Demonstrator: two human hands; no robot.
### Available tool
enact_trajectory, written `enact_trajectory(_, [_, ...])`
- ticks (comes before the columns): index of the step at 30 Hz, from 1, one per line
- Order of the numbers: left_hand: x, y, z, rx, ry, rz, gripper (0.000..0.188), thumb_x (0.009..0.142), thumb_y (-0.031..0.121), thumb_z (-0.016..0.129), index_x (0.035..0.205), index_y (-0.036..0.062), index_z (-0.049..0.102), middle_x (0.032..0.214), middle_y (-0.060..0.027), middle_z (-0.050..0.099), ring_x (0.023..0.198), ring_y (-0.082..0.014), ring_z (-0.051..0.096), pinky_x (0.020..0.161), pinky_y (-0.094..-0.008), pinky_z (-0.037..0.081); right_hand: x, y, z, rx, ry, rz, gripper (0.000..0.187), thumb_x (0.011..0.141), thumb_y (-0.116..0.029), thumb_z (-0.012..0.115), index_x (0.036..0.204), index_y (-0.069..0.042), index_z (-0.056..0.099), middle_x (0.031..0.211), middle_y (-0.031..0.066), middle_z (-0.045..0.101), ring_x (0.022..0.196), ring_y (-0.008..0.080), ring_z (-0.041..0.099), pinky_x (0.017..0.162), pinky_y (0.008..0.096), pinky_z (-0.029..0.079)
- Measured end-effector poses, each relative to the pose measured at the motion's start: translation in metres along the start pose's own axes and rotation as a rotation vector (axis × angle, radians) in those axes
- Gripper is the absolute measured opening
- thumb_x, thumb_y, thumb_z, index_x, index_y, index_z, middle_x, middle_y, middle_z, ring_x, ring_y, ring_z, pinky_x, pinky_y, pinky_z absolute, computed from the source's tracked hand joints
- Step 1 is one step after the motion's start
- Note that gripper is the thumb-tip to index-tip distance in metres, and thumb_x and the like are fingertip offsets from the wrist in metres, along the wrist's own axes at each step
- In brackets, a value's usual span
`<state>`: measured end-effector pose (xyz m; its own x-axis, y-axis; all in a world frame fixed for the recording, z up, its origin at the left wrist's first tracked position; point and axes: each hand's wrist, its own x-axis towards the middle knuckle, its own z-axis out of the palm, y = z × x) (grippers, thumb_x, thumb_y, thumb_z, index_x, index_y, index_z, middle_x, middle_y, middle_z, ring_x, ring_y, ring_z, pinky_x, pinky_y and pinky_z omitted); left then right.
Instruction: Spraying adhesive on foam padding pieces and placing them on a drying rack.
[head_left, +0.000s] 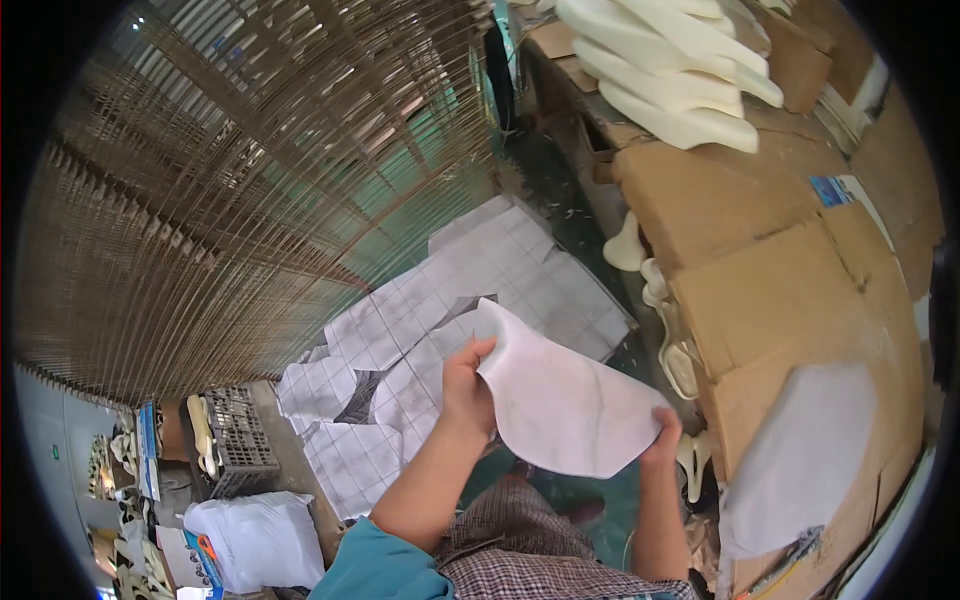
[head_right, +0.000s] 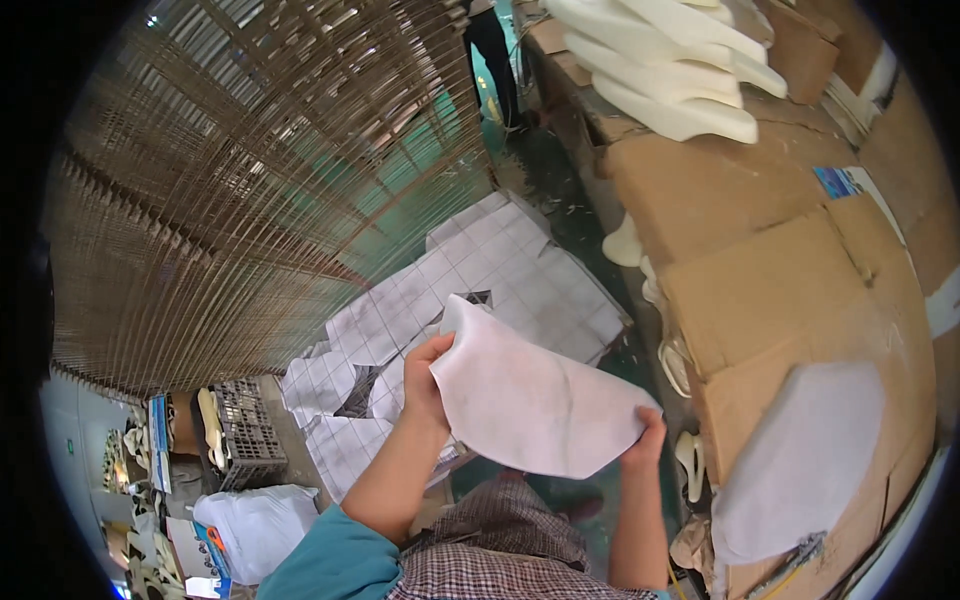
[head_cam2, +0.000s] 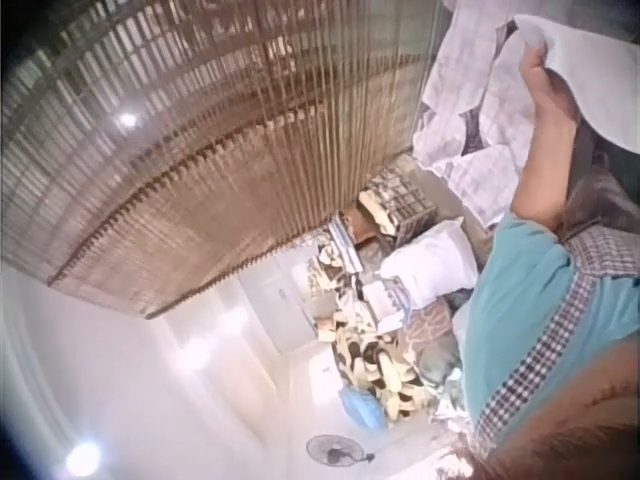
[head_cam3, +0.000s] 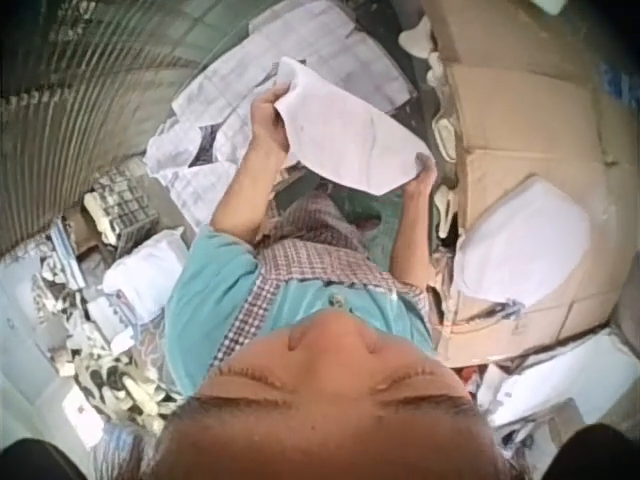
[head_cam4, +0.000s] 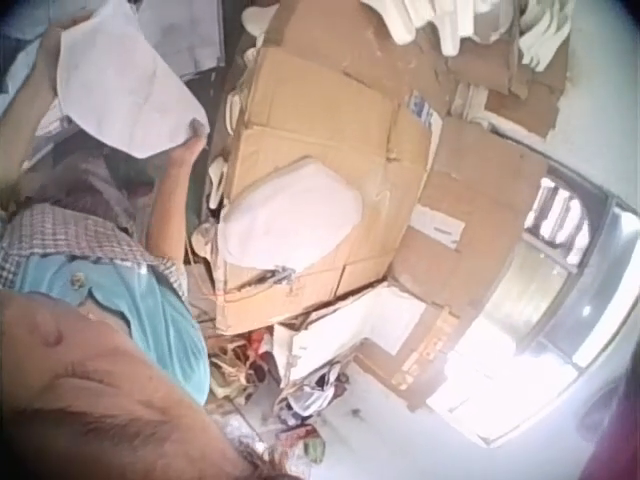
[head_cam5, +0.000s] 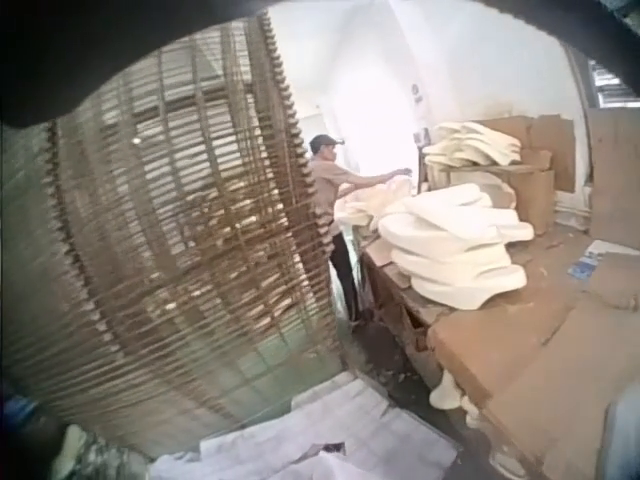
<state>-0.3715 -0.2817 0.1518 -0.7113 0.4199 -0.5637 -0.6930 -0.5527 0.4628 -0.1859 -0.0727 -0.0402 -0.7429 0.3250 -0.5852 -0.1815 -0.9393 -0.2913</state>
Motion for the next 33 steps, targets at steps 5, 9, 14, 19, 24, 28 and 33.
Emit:
enact_trajectory(5, [0.137,0.086,-0.073,0.116,0.099,0.075,0.037,0.078,0.011,0.047,0.114,0.0002,0.050,0.105,-0.0132,0.059,0.092,-0.0260,0.059,0.082,-0.0360,0.048,0.133,-0.023,0.081,-0.244,0.083,-0.198,0.051,0.067,0.005,0.046,0.117,-0.005,0.040,0.106,0.0125,0.054,0.099,0.0309,0.054,0.089,0.0440,0.045])
enact_trajectory(9, [0.223,0.168,-0.111,0.168,-0.138,0.175,0.047,0.074,0.005,0.048,0.121,0.0017,0.046,0.113,-0.0127,0.054,0.103,-0.0275,0.053,0.088,-0.0381,0.045,0.210,-0.020,0.181,-0.349,-0.106,-0.338,0.052,0.069,0.005,0.048,0.118,-0.010,0.040,0.107,0.0089,0.053,0.100,0.0272,0.054,0.088,0.0435,0.045])
enact_trajectory(14, [0.261,0.216,-0.150,0.421,0.248,0.339,0.060,0.073,0.007,0.050,0.131,0.0127,0.036,0.122,-0.0048,0.049,0.106,-0.0193,0.047,0.091,-0.0403,0.034,0.277,0.016,0.204,-0.649,-0.011,-0.125,0.053,0.073,-0.005,0.057,0.123,-0.010,0.040,0.111,0.0066,0.052,0.097,0.0189,0.052,0.079,0.0316,0.044])
enact_trajectory(19, [0.252,0.178,-0.207,0.460,0.548,0.301,0.061,0.075,0.009,0.052,0.133,0.0150,0.034,0.122,-0.0059,0.048,0.100,-0.0182,0.048,0.088,-0.0411,0.034,0.221,0.033,0.162,-0.847,-0.083,-0.259,0.048,0.079,-0.011,0.060,0.124,-0.007,0.043,0.106,0.0047,0.054,0.091,0.0122,0.053,0.076,0.0268,0.044])
enact_trajectory(24, [0.228,0.054,-0.188,0.569,0.305,0.003,0.052,0.077,0.009,0.052,0.128,0.0083,0.039,0.114,-0.0104,0.052,0.092,-0.0239,0.055,0.085,-0.0364,0.041,0.064,-0.060,0.067,-1.274,0.223,-0.770,0.022,0.081,-0.004,0.058,0.103,-0.002,0.056,0.089,0.0042,0.059,0.078,0.0091,0.056,0.071,0.0231,0.047])
enact_trajectory(28, [0.181,-0.056,-0.137,0.577,0.110,-0.155,0.048,0.077,0.009,0.055,0.123,0.0062,0.042,0.103,-0.0095,0.057,0.086,-0.0211,0.058,0.078,-0.0326,0.044,-0.072,-0.145,0.002,-1.850,0.868,-0.939,0.017,0.073,-0.004,0.063,0.088,-0.003,0.058,0.077,0.0075,0.057,0.066,0.0170,0.056,0.059,0.0276,0.047])
enact_trajectory(33, [0.099,-0.217,-0.048,0.721,-0.243,-0.400,0.038,0.074,0.002,0.055,0.111,0.0027,0.053,0.093,-0.0096,0.060,0.076,-0.0169,0.060,0.068,-0.0252,0.046,-0.161,-0.178,-0.092,-2.294,0.954,-0.904,0.021,0.066,-0.015,0.070,0.078,-0.006,0.055,0.070,0.0085,0.054,0.062,0.0249,0.055,0.056,0.0355,0.046])
